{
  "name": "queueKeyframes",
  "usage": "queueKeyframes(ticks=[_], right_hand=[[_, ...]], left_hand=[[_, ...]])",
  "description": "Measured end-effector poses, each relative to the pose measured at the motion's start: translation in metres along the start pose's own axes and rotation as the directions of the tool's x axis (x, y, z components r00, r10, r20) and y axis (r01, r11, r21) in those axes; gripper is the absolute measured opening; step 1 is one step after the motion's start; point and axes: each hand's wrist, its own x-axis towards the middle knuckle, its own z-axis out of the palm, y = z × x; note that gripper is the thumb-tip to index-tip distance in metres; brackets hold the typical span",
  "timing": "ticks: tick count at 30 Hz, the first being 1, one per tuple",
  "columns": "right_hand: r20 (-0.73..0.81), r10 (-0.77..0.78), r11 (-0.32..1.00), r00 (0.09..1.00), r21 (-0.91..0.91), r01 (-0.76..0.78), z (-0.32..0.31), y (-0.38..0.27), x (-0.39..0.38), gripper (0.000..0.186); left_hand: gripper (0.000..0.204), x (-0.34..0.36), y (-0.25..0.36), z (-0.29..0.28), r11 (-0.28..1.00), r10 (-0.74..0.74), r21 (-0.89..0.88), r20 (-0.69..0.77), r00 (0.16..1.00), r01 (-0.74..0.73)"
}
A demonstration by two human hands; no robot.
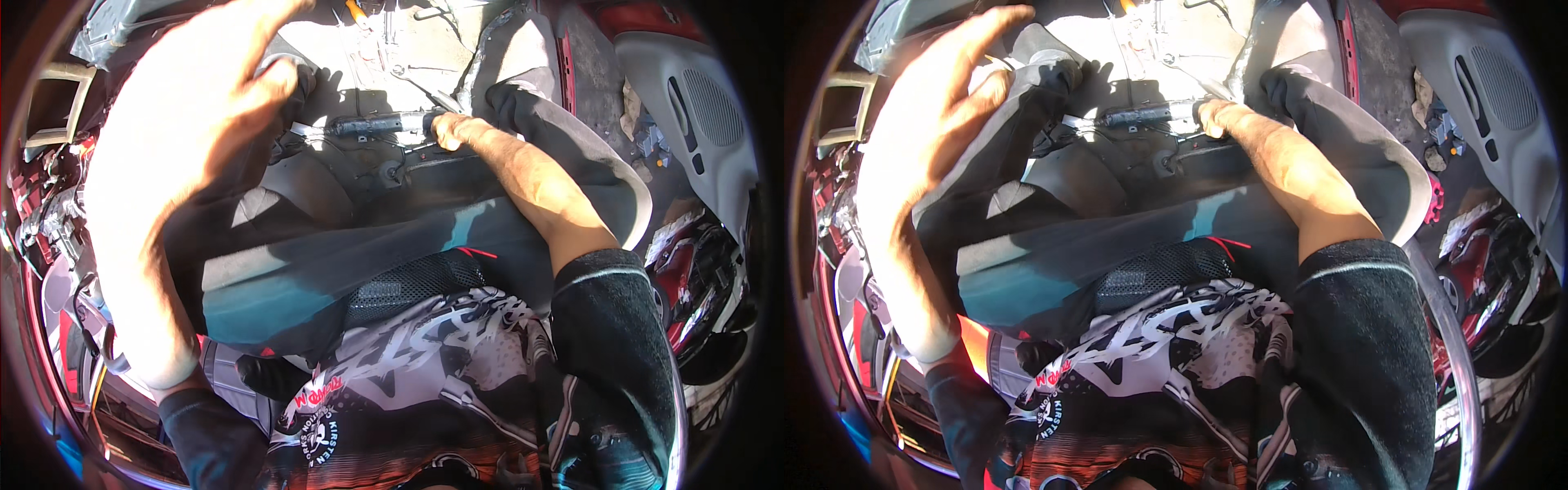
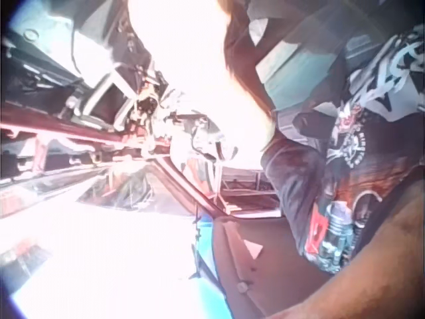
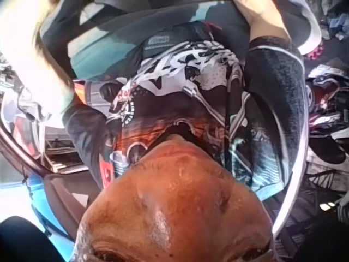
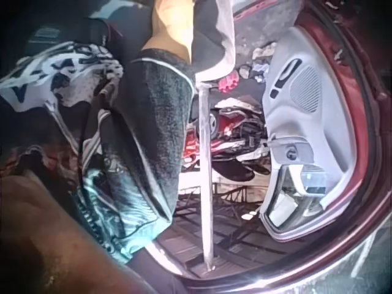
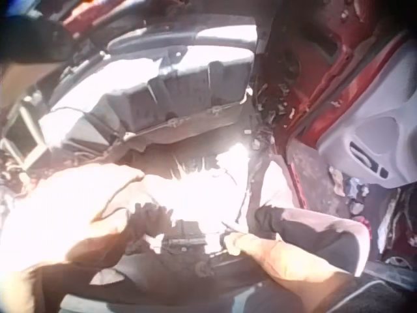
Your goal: The person removes screws and bolts from a car's interior housing using a socket extension and a ratchet wrench, then pulls and loosens the plastic casing by hand.
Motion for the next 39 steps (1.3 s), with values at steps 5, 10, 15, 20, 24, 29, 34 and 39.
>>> queueKeyframes(ticks=[5, 10, 15, 20, 24, 29, 34, 39], right_hand=[[-0.019, -0.038, 0.998, 0.999, 0.052, 0.039, 0.061, -0.002, 0.047, 0.024], [-0.075, 0.086, 0.99, 0.993, 0.121, -0.077, 0.093, -0.013, 0.037, 0.037], [0.065, 0.087, 0.994, 0.994, 0.058, -0.091, 0.077, -0.024, 0.03, 0.047], [0.116, 0.178, 0.963, 0.977, 0.182, -0.197, 0.081, -0.011, 0.037, 0.051], [0.23, 0.239, 0.96, 0.943, 0.089, -0.265, 0.081, -0.01, 0.033, 0.053], [0.142, 0.222, 0.974, 0.965, 0.011, -0.226, 0.094, -0.007, 0.045, 0.043], [0.046, 0.083, 0.997, 0.995, -0.005, -0.083, 0.088, -0.001, 0.035, 0.034], [0.086, 0.087, 0.991, 0.993, -0.114, -0.077, 0.099, 0.006, 0.046, 0.032]], left_hand=[[0.052, -0.013, 0.022, 0.008, 0.905, -0.181, -0.378, 0.079, 0.98, 0.197], [0.046, 0.012, 0.025, 0.002, 0.918, -0.137, -0.352, 0.149, 0.979, 0.182], [0.054, 0.025, 0.035, -0.003, 0.913, -0.15, -0.358, 0.152, 0.977, 0.196], [0.056, 0.036, 0.044, -0.007, 0.923, -0.142, -0.322, 0.22, 0.965, 0.209], [0.057, 0.038, 0.047, -0.003, 0.914, -0.111, -0.36, 0.221, 0.969, 0.187], [0.055, 0.028, 0.044, -0.009, 0.92, -0.06, -0.379, 0.116, 0.991, 0.1], [0.052, 0.022, 0.038, 0.004, 0.884, -0.027, -0.466, 0.021, 0.999, 0.034], [0.051, 0.016, 0.038, 0.014, 0.912, -0.08, -0.398, 0.073, 0.994, 0.102]])
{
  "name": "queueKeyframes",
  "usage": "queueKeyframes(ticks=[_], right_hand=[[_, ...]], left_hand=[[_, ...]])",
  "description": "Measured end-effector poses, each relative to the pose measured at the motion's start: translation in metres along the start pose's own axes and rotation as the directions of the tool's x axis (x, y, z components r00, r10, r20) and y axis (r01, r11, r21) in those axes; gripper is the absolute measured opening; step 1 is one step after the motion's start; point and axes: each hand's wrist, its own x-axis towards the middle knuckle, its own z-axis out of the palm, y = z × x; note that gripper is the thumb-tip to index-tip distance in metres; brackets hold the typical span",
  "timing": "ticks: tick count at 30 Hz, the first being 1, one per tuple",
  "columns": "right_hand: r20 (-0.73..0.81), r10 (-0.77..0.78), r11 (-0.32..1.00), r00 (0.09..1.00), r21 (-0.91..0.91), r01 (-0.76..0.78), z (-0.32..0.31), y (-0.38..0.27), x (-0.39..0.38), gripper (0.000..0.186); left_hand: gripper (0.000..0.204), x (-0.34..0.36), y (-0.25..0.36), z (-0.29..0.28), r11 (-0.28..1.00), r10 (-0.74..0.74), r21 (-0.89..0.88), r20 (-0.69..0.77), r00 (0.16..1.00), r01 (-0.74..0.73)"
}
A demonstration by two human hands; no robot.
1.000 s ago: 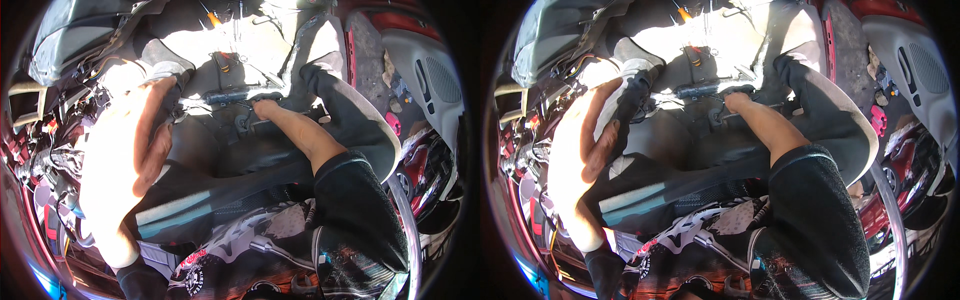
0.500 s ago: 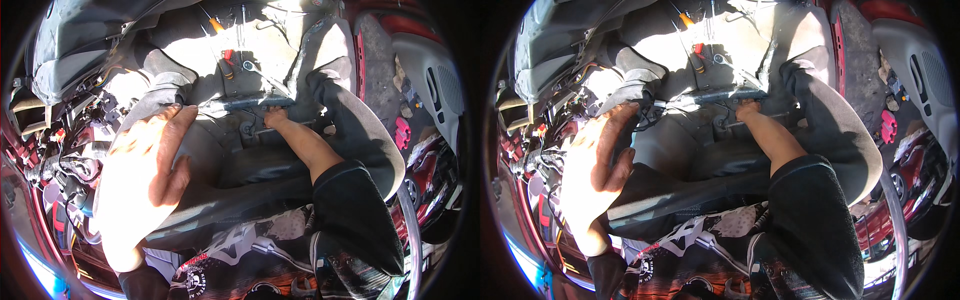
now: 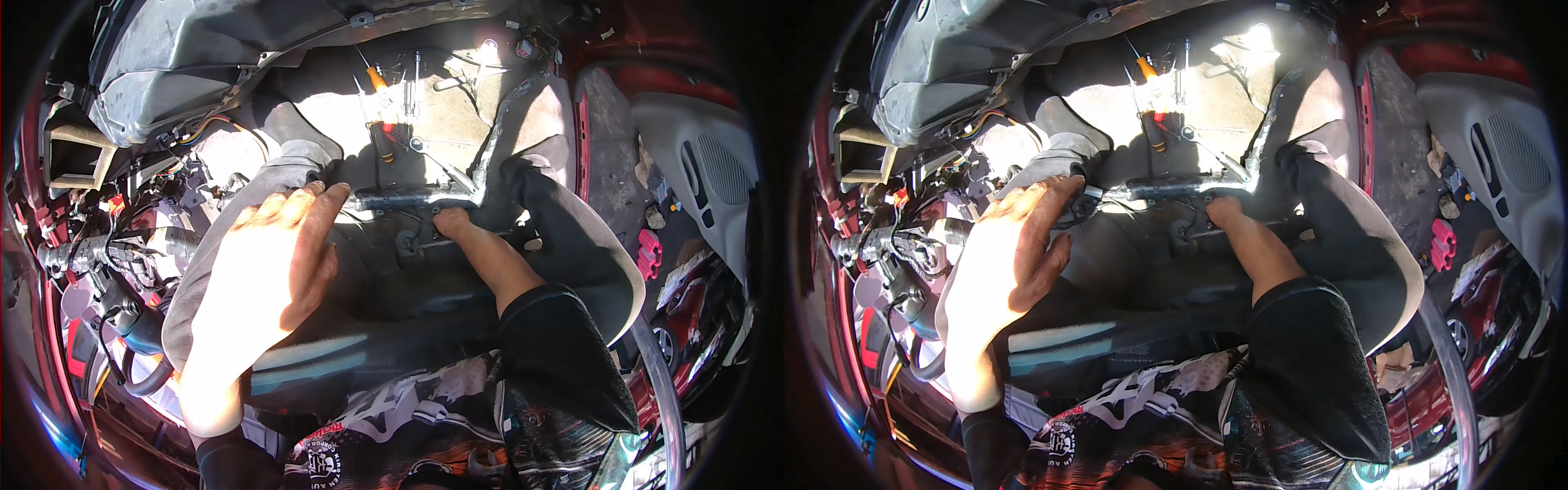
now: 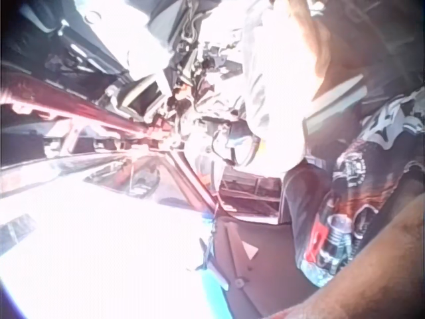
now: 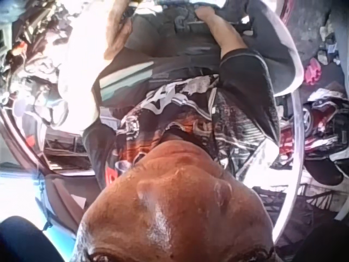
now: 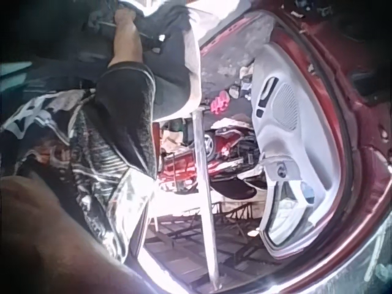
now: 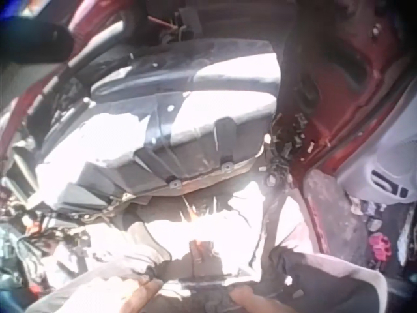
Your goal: The person removes screws and bolts from a car's interior housing using a socket extension and a ratchet wrench, then pulls and loosens the plastic casing by hand.
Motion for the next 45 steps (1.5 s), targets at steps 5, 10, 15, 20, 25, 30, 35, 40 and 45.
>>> queueKeyframes(ticks=[5, 10, 15, 20, 25, 30, 35, 40, 45], right_hand=[[-0.095, -0.159, 0.981, 0.983, 0.101, 0.168, -0.001, 0.001, -0.001, 0.032], [0.178, -0.215, 0.912, 0.96, 0.387, 0.132, -0.067, 0.011, -0.022, 0.038], [-0.209, -0.204, 0.846, 0.956, 0.455, 0.28, -0.171, -0.014, -0.088, 0.025], [-0.38, -0.076, 0.526, 0.922, 0.77, 0.361, -0.223, 0.043, -0.164, 0.014], [-0.537, -0.204, 0.354, 0.819, 0.739, 0.573, -0.246, 0.004, -0.271, 0.015], [-0.733, -0.253, 0.425, 0.631, 0.502, 0.754, -0.248, -0.005, -0.308, 0.025], [-0.888, 0.277, -0.35, 0.367, 0.263, 0.899, -0.25, -0.018, -0.309, 0.017], [-0.834, 0.39, -0.283, 0.391, 0.295, 0.912, -0.253, -0.066, -0.296, 0.029], [-0.745, 0.539, -0.331, 0.392, 0.241, 0.912, -0.294, -0.02, -0.309, 0.021]], left_hand=[[0.053, 0.004, 0.011, -0.011, 0.998, -0.063, -0.021, 0.083, 0.995, 0.065], [0.052, 0.004, 0.009, -0.011, 1.0, -0.023, -0.01, 0.091, 0.996, 0.024], [0.049, -0.017, 0.006, -0.025, 1.0, 0.008, 0.011, 0.085, 0.996, -0.009], [0.054, 0.014, -0.006, -0.011, 0.999, 0.035, -0.042, 0.019, 0.999, -0.034], [0.054, 0.02, -0.009, 0.014, 0.925, 0.371, 0.07, -0.364, 0.854, -0.372], [0.043, 0.028, 0.025, 0.039, 0.9, 0.43, 0.119, -0.395, 0.812, -0.419], [0.028, 0.048, 0.042, 0.034, 0.9, 0.098, -0.345, -0.436, 0.895, -0.267], [0.034, 0.059, 0.046, 0.04, 0.927, 0.018, -0.311, -0.526, 0.851, -0.211], [0.064, 0.046, 0.075, 0.029, 0.96, 0.175, -0.135, -0.392, 0.903, -0.245]])
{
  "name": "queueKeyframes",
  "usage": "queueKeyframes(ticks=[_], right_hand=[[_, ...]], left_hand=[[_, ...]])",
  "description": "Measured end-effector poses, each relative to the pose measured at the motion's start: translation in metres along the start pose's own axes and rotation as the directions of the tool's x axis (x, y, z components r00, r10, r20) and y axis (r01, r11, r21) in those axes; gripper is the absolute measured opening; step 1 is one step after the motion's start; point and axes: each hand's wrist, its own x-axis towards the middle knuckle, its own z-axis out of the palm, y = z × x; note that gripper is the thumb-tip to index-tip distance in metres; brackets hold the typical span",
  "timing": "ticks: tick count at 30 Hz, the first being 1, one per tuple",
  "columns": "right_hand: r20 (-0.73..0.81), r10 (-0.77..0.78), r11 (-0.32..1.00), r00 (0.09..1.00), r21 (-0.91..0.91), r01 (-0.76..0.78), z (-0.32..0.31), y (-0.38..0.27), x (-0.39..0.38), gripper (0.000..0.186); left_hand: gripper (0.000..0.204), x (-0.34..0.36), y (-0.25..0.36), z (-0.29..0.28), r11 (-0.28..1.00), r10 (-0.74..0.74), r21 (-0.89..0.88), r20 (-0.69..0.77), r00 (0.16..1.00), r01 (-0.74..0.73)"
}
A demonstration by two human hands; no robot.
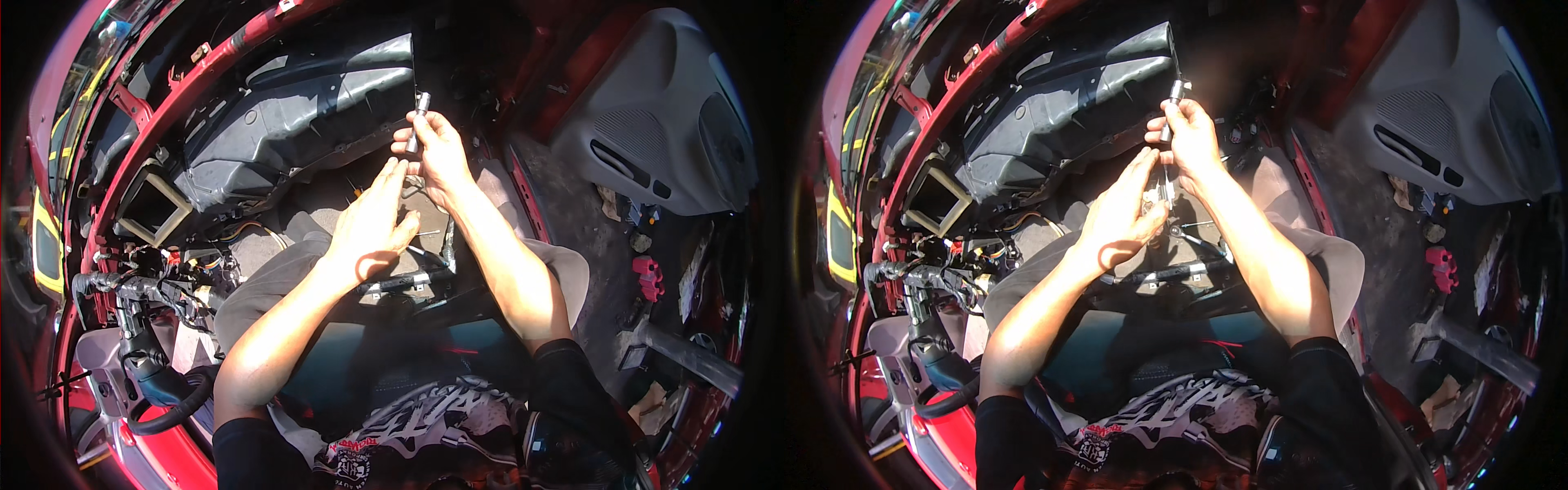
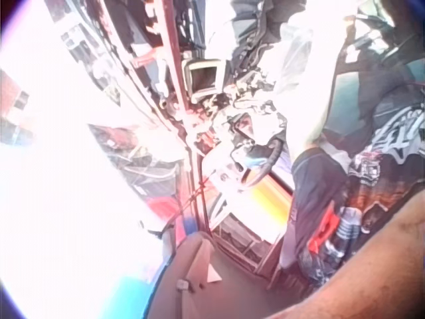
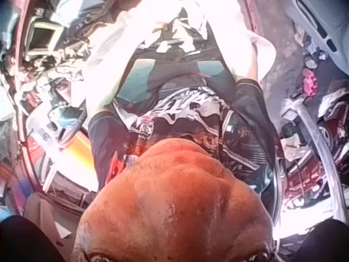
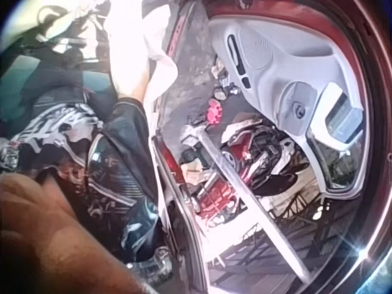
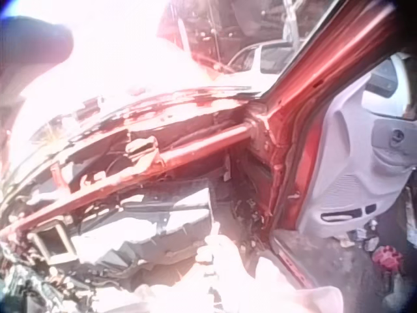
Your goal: The person removes screws and bolts from a car's interior housing using a socket extension and a ratchet wrench, then pulls and loosens the plastic casing by hand.
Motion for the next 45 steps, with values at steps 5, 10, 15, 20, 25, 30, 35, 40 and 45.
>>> queueKeyframes(ticks=[5, 10, 15, 20, 25, 30, 35, 40, 45], right_hand=[[-0.09, -0.108, 0.966, 0.99, -0.243, 0.083, -0.008, -0.039, 0.087, 0.027], [-0.24, -0.143, 0.938, 0.96, -0.342, 0.054, -0.002, -0.034, 0.131, 0.024], [-0.261, -0.214, 0.927, 0.941, -0.358, 0.111, 0.002, -0.032, 0.153, 0.025], [-0.364, -0.34, 0.871, 0.867, -0.47, 0.144, 0.006, -0.027, 0.17, 0.026], [-0.5, -0.488, 0.809, 0.715, -0.567, 0.155, 0.011, -0.019, 0.172, 0.023], [-0.263, -0.063, 0.997, 0.963, -0.063, 0.048, 0.003, -0.04, 0.159, 0.02], [-0.324, -0.19, 0.973, 0.927, -0.188, 0.134, 0.0, -0.048, 0.168, 0.011], [-0.345, -0.336, 0.897, 0.877, -0.402, 0.185, -0.006, -0.039, 0.179, 0.013], [-0.172, -0.019, 0.983, 0.985, -0.184, -0.013, -0.008, -0.051, 0.165, 0.027]], left_hand=[[0.051, -0.002, -0.006, -0.014, 0.999, -0.007, 0.049, 0.117, 0.993, 0.001], [0.041, -0.007, -0.007, -0.015, 0.989, -0.057, 0.149, 0.243, 0.968, 0.021], [0.042, -0.015, -0.014, -0.02, 0.99, -0.02, 0.142, 0.242, 0.97, -0.015], [0.044, -0.018, -0.013, -0.025, 0.984, -0.092, 0.178, 0.353, 0.931, 0.03], [0.045, -0.024, -0.019, -0.018, 0.987, -0.045, 0.16, 0.365, 0.93, -0.015], [0.045, -0.029, -0.02, -0.02, 0.985, -0.035, 0.171, 0.363, 0.931, -0.03], [0.047, -0.029, -0.018, -0.019, 0.975, -0.041, 0.217, 0.422, 0.906, -0.057], [0.05, -0.027, -0.016, -0.02, 0.978, -0.003, 0.188, 0.464, 0.886, -0.095], [0.052, -0.037, -0.023, -0.022, 0.966, 0.007, 0.225, 0.468, 0.884, -0.127]])
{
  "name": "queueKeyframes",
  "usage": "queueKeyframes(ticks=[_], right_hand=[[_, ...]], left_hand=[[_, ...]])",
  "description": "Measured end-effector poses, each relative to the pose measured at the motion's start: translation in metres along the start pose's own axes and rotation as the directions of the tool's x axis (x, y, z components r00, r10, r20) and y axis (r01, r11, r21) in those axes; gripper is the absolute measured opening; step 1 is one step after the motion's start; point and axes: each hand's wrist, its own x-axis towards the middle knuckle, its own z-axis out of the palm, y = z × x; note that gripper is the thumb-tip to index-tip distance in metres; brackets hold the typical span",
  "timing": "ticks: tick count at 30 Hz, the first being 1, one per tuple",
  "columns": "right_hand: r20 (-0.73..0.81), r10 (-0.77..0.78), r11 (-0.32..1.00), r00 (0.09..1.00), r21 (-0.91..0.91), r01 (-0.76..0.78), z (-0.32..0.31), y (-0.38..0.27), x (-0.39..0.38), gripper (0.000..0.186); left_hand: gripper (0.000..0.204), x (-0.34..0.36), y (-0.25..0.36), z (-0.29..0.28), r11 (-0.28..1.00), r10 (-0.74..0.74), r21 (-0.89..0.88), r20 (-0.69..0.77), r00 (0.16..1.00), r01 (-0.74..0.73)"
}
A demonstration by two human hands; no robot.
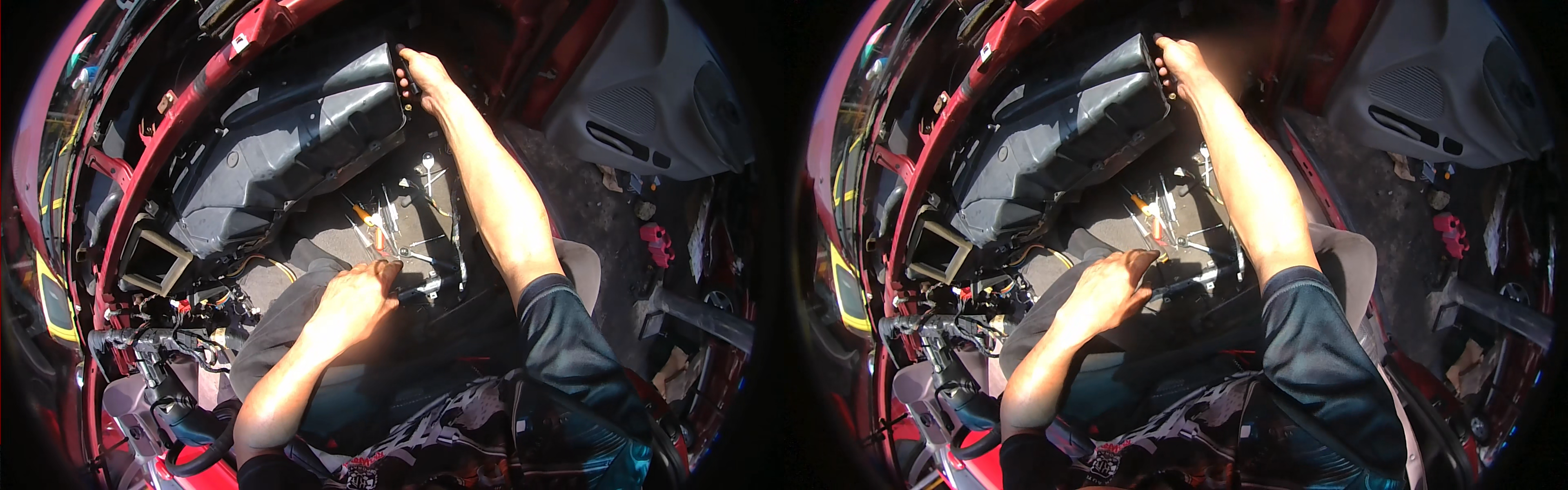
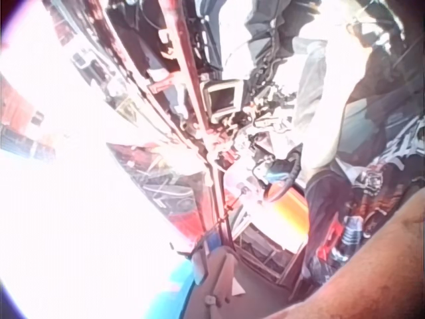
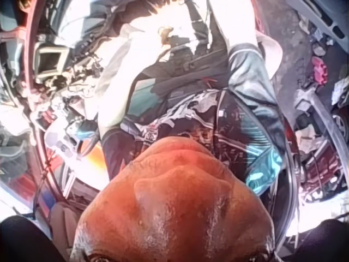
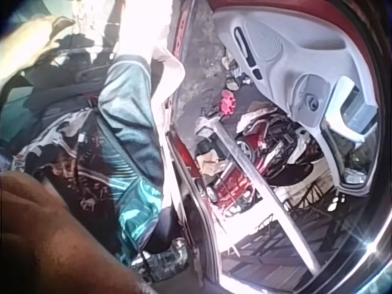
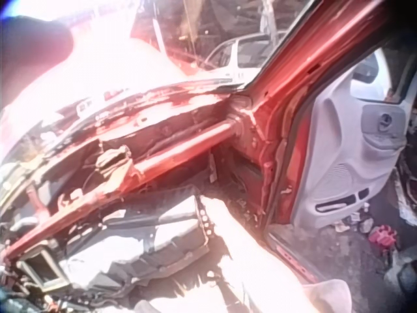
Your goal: The person removes screws and bolts from a car's interior housing using a socket extension and a ratchet wrench, then pulls and loosens the plastic casing by hand.
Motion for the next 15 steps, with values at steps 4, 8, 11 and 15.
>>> queueKeyframes(ticks=[4, 8, 11, 15], right_hand=[[-0.005, -0.061, 0.997, 0.998, -0.057, 0.061, -0.015, 0.005, 0.011, 0.024], [0.022, -0.138, 0.984, 0.99, -0.111, 0.139, 0.003, 0.014, 0.022, 0.017], [-0.095, -0.472, 0.859, 0.877, -0.275, 0.432, 0.0, 0.01, 0.046, 0.026], [-0.111, -0.706, 0.677, 0.7, -0.397, 0.62, -0.019, 0.021, 0.059, 0.018]], left_hand=[[0.05, -0.001, 0.003, 0.0, 1.0, 0.007, 0.007, 0.013, 1.0, -0.007], [0.047, -0.004, 0.0, -0.002, 1.0, 0.011, -0.022, -0.012, 1.0, -0.011], [0.051, 0.0, 0.004, -0.004, 0.998, 0.035, -0.049, -0.034, 0.999, -0.036], [0.051, 0.001, -0.002, 0.002, 0.998, 0.046, -0.032, -0.012, 0.999, -0.047]])
